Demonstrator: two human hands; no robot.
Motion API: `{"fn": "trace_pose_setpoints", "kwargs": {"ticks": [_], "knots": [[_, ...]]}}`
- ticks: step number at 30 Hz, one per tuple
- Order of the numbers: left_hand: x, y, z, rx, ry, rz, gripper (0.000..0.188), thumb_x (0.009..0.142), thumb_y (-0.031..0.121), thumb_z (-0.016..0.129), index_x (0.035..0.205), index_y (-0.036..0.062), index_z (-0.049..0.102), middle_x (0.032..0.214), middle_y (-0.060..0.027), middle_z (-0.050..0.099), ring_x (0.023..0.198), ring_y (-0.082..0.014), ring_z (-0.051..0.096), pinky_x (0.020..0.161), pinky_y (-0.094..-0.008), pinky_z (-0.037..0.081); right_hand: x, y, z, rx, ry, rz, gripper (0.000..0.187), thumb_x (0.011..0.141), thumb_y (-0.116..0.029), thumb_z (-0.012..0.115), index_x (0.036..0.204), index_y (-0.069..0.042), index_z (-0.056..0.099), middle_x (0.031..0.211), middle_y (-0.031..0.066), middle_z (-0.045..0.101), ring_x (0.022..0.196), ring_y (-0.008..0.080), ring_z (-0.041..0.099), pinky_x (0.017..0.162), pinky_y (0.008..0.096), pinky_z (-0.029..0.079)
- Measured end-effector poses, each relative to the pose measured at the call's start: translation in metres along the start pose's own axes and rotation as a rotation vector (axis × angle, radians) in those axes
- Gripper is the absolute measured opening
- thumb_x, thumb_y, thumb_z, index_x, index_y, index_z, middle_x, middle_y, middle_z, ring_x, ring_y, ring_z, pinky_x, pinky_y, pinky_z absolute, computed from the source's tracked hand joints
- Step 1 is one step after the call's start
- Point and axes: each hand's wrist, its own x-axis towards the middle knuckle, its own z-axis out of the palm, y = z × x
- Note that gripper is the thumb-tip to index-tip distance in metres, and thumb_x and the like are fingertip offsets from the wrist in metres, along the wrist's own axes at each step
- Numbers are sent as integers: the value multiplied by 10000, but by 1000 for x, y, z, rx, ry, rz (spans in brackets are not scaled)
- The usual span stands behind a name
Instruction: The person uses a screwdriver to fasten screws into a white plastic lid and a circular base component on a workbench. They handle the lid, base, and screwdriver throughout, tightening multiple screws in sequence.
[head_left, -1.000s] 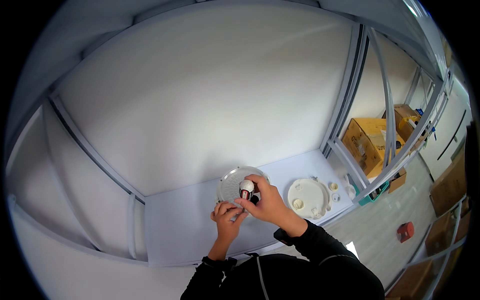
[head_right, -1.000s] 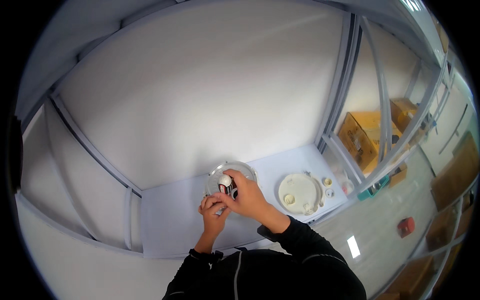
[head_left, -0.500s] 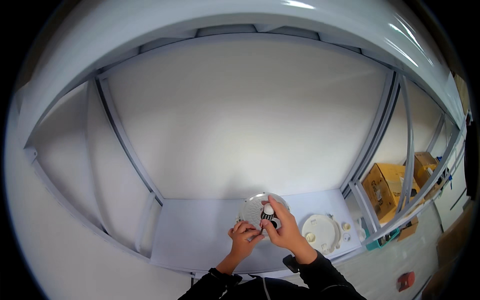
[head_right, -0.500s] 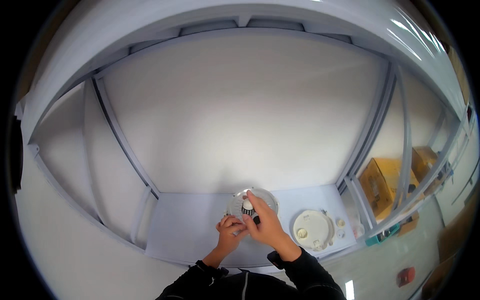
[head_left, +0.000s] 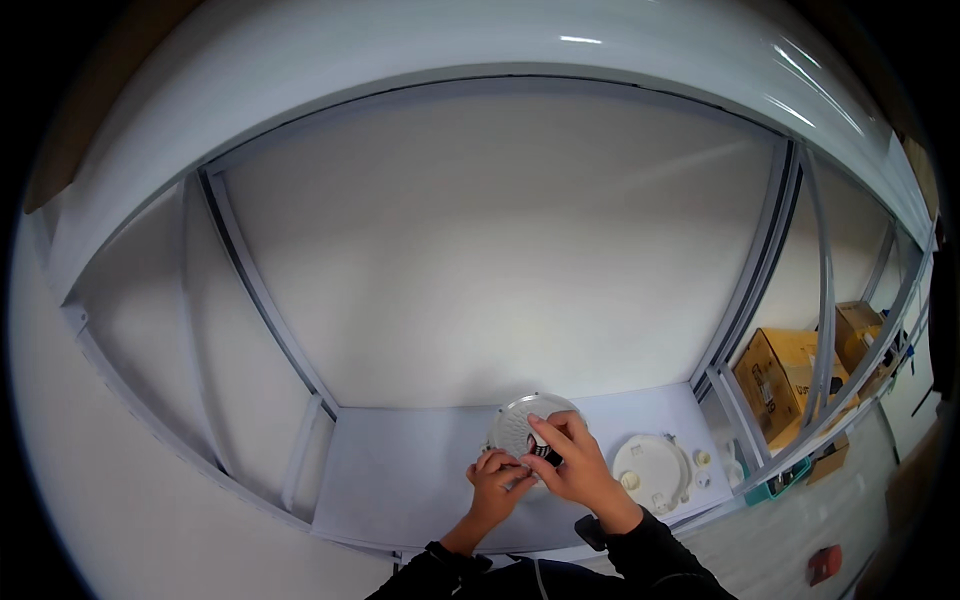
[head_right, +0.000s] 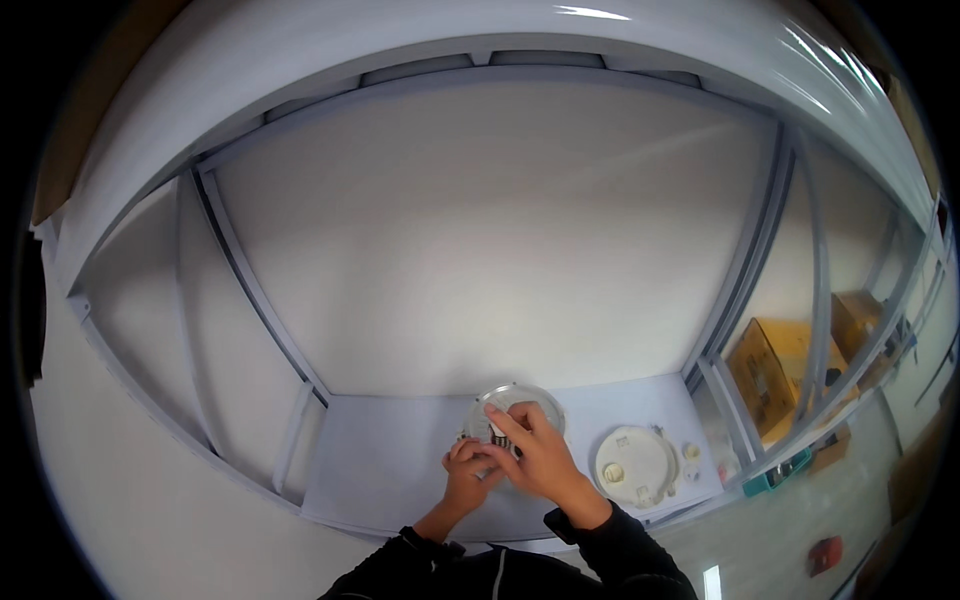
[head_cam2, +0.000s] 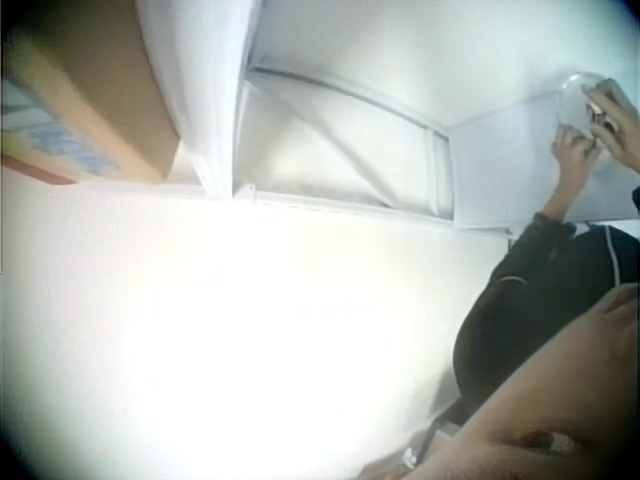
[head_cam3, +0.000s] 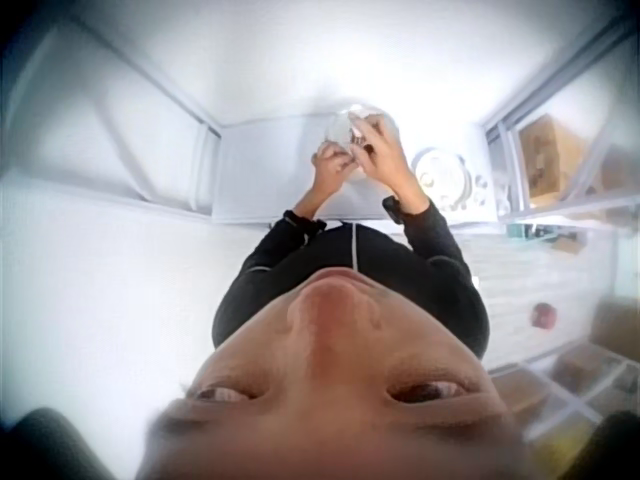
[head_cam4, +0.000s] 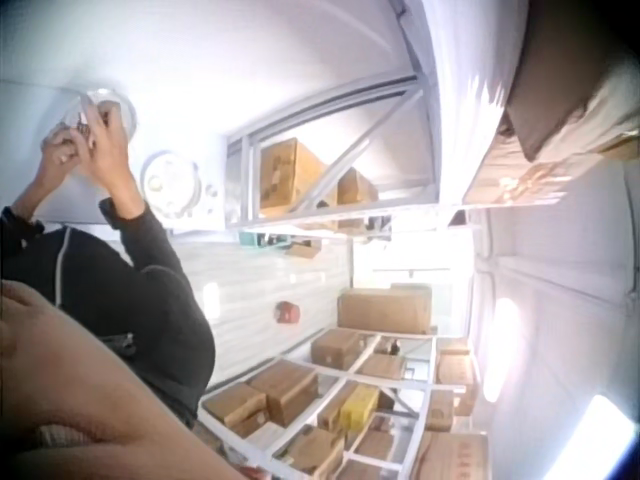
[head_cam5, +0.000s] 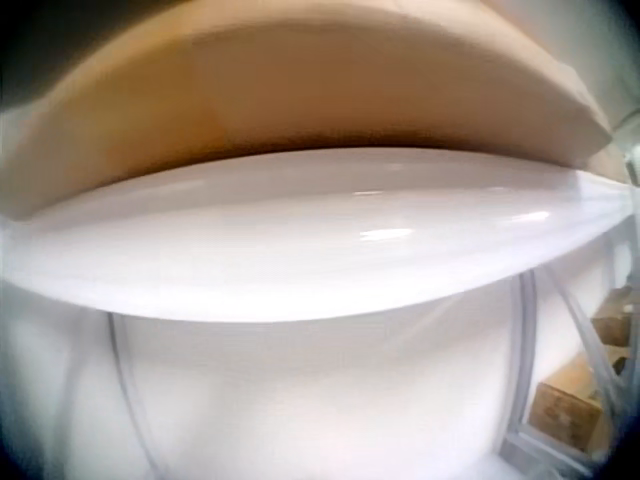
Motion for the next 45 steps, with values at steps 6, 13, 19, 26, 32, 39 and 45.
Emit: {"fn": "trace_pose_setpoints", "kwargs": {"ticks": [6,13,19,26,32,39,45], "knots": [[1,0,0,-5,-16,-5,224,790,320,932,942,185,838,1115,66,694,1292,-214,555,1013,-488,292,8,-12,7,99,171,-54,663,924,-96,809,1540,-72,568,1279,202,559,1071,345,645,921,401,575],[-1,-3,-1,-2,-16,-7,216,793,320,930,934,185,836,1102,70,696,1295,-225,572,1005,-486,296,-4,-4,8,-50,120,-1,686,903,-74,829,1533,-37,557,1418,237,568,1184,373,667,937,419,578],[1,-2,-2,0,-7,16,228,804,321,928,973,193,844,1105,73,697,1295,-224,573,998,-481,304,8,-8,12,28,222,-108,648,864,-169,890,1455,-65,645,1173,156,619,1050,292,660,830,383,591],[0,-1,-4,6,-27,9,217,811,302,924,981,194,845,1111,71,700,1308,-221,565,1010,-483,304,8,-18,4,-90,234,-80,635,876,-165,867,1459,-64,638,1206,166,658,1010,340,692,833,401,586],[-2,-3,-2,-16,-25,9,208,810,298,923,974,194,848,1128,70,706,1328,-227,559,1017,-487,304,5,-14,3,-1,143,32,667,857,-137,886,1461,-28,625,1236,175,622,1034,322,667,887,384,565],[-2,-3,-4,3,-57,-15,208,806,301,926,971,202,848,1145,74,704,1331,-238,555,1017,-490,299,15,-25,8,10,295,-79,635,844,-98,892,1431,-37,658,1238,170,600,981,294,669,890,374,567],[0,3,-4,11,-24,5,205,802,307,928,963,210,845,1117,71,700,1309,-238,561,999,-482,300,-9,2,17,-77,191,-19,678,896,-54,808,1527,-25,562,1423,239,550,1176,381,660,971,427,566]]}}
